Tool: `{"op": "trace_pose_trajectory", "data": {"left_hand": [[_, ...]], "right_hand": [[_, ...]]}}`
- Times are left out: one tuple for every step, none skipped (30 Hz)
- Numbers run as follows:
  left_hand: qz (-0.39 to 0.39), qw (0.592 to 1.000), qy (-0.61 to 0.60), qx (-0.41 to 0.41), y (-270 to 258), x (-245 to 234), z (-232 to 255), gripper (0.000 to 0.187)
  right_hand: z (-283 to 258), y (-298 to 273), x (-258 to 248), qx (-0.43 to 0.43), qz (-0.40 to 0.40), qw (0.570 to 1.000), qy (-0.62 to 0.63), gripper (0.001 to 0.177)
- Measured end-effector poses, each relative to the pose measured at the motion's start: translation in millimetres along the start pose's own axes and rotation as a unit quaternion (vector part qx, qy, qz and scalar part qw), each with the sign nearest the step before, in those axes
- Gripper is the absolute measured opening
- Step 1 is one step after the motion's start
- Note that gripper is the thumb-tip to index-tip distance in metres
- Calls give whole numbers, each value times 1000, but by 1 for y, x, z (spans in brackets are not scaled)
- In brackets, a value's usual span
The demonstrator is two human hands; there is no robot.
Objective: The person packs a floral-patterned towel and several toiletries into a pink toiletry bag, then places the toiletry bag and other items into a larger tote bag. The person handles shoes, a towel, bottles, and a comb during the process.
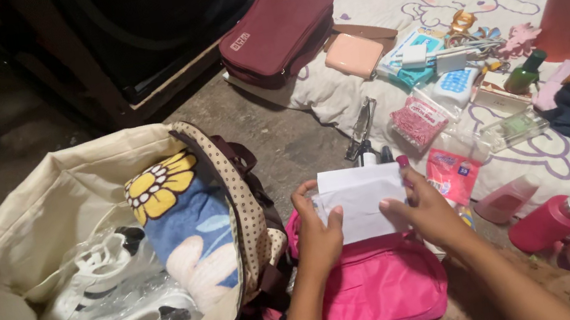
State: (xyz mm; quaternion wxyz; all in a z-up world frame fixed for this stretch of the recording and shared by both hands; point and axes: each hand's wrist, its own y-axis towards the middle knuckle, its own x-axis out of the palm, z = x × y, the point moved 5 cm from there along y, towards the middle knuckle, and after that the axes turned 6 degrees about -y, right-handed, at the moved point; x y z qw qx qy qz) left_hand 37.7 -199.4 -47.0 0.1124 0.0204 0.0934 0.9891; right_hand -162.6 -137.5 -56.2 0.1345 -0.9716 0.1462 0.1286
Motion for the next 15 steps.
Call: {"op": "trace_pose_trajectory", "data": {"left_hand": [[-17,1000,5,-7,-6,-1,4,61],[-35,999,9,-15,-14,-3,5,62],[-52,998,14,-23,-22,-5,5,63],[-67,997,34,-28,-29,-6,3,63],[-81,995,54,-33,-39,-8,1,64],[-96,992,74,-38,-47,-8,-4,64],[-107,990,90,-33,-53,-8,-8,68],[-118,987,106,-28,-57,-8,-12,71],[-128,984,122,-23,-60,-7,-17,75],[-146,978,147,-34,-64,-6,-24,68],[-163,971,172,-45,-68,-6,-31,62],[-178,962,197,-56,-70,-6,-37,55],[-179,962,197,-57,-72,-6,-40,53],[-180,962,196,-58,-72,-4,-43,51],[-181,962,195,-59,-73,-2,-44,49]], "right_hand": [[1,-4,-1,-16,-5,1000,13,56],[4,-9,-3,-31,-9,999,24,56],[9,-14,-5,-41,-16,999,5,56],[14,-18,-4,-52,-23,998,-14,55],[20,-21,-1,-62,-30,997,-33,55],[24,-27,3,-96,-32,993,-52,61],[29,-34,8,-130,-35,988,-71,68],[31,-38,9,-164,-38,982,-90,75],[40,-41,11,-120,-42,985,-115,76],[50,-45,14,-75,-47,986,-140,77],[60,-49,14,-30,-53,984,-165,78],[59,-51,15,-77,-47,982,-168,76],[58,-53,18,-124,-41,976,-171,75],[58,-55,20,-171,-35,969,-174,73],[61,-53,23,-180,-39,967,-175,74]]}}
